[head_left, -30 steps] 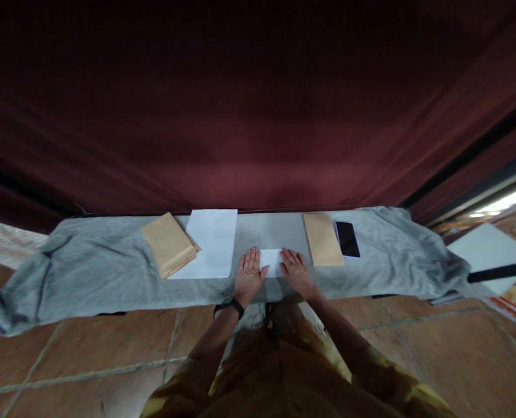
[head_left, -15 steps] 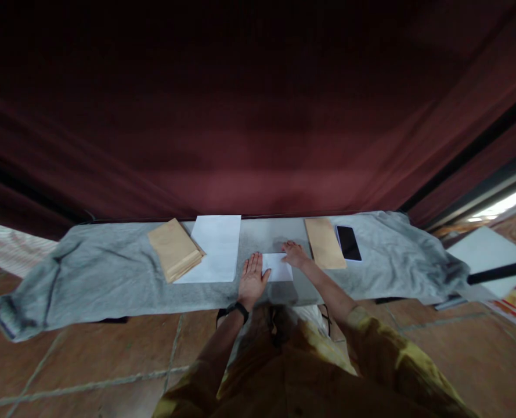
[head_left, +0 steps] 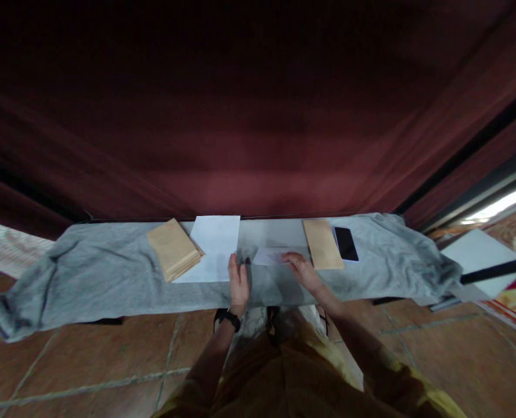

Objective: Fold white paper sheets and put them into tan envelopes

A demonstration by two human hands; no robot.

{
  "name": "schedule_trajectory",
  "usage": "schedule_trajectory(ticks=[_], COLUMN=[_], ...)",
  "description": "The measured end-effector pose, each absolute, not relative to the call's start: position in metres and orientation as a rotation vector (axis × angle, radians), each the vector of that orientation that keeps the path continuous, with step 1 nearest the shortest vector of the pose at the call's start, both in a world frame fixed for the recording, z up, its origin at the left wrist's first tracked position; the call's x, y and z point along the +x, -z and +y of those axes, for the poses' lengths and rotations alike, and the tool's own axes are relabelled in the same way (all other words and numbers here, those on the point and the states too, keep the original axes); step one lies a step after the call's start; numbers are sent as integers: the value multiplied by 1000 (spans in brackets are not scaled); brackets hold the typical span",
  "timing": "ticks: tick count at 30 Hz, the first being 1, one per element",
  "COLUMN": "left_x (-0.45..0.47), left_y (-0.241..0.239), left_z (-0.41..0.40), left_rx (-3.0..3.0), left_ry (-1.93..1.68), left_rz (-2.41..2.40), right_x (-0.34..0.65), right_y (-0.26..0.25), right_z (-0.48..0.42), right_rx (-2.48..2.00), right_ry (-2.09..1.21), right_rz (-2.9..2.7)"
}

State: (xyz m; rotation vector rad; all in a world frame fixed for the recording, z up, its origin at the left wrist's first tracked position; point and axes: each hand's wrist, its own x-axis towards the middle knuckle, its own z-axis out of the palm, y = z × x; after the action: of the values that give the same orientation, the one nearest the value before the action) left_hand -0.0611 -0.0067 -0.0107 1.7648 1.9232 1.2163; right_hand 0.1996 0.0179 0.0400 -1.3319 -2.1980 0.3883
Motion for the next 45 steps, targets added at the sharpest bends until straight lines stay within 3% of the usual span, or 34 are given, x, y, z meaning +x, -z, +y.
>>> schedule_trajectory(ticks=[6, 18, 24, 31, 45], left_x=[-48, 23, 33, 40, -2], left_y=[3, -3, 0, 2, 0], left_z=[-18, -18, -12, 2, -4], left_rx=[2062, 2490, 2521, 2562, 2361], left_ry=[-1029, -412, -338, -211, -344], left_rz=[1717, 1532, 1573, 1511, 1889], right_x=[206, 214, 186, 162, 154], right_y=[11, 3, 4, 4, 21], right_z=[-17, -19, -29, -24, -26], right_rx=[-1392, -1384, -1616, -1757, -1876], right_ry=[-430, -475, -382, -150, 159], right_rz=[-2205, -2146, -1997, -2186, -2042])
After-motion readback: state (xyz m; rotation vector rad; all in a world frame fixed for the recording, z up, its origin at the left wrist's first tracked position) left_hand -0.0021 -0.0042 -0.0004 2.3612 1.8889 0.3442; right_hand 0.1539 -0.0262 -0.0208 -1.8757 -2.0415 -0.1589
